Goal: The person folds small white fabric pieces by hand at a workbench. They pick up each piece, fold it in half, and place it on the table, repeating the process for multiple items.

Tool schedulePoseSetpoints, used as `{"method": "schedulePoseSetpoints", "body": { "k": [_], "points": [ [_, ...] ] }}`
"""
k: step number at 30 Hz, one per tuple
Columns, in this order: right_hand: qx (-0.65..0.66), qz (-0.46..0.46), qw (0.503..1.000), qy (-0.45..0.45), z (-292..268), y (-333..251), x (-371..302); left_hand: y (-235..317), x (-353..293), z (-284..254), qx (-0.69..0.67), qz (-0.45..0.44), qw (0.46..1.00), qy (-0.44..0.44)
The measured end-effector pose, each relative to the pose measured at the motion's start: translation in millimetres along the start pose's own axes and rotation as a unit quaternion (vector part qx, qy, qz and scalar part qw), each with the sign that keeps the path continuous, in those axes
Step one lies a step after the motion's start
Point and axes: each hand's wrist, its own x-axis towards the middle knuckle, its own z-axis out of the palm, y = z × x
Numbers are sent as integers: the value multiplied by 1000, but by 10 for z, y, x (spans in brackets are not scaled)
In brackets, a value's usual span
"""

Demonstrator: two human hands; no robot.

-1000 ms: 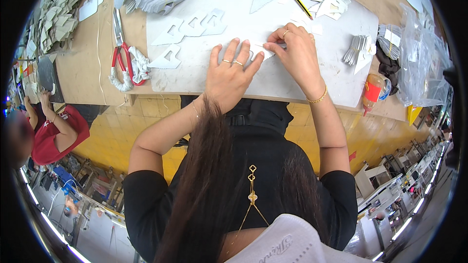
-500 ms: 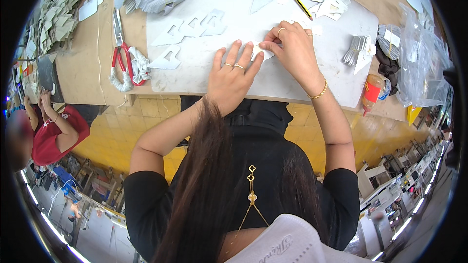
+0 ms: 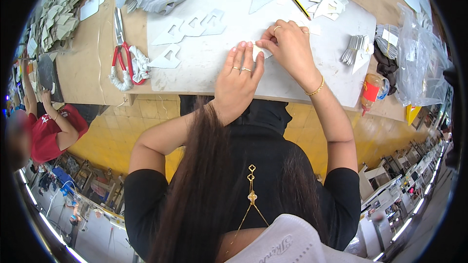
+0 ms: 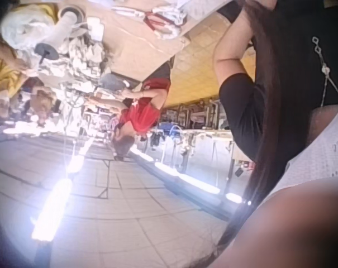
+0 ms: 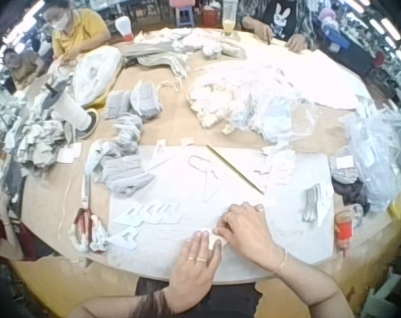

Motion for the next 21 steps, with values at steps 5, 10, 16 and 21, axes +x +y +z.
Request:
{"method": "schedulePoseSetpoints", "body": {
  "k": [5,10,16,21],
  "points": [
    [-22,0,1000,-4,15,-43,26,19,30,-23,16,1,1000,-12],
    [-27,3,1000,-10,17,-46,23,75,52,17,61,4,998,-20],
    [53,8,998,13,-14,-5,-31,30,-69,79,-86,-14,995,38],
    [5,10,1000,-20,-5,-97,-182,-231,-189,12,-323,-89,941,53]
  ]
}}
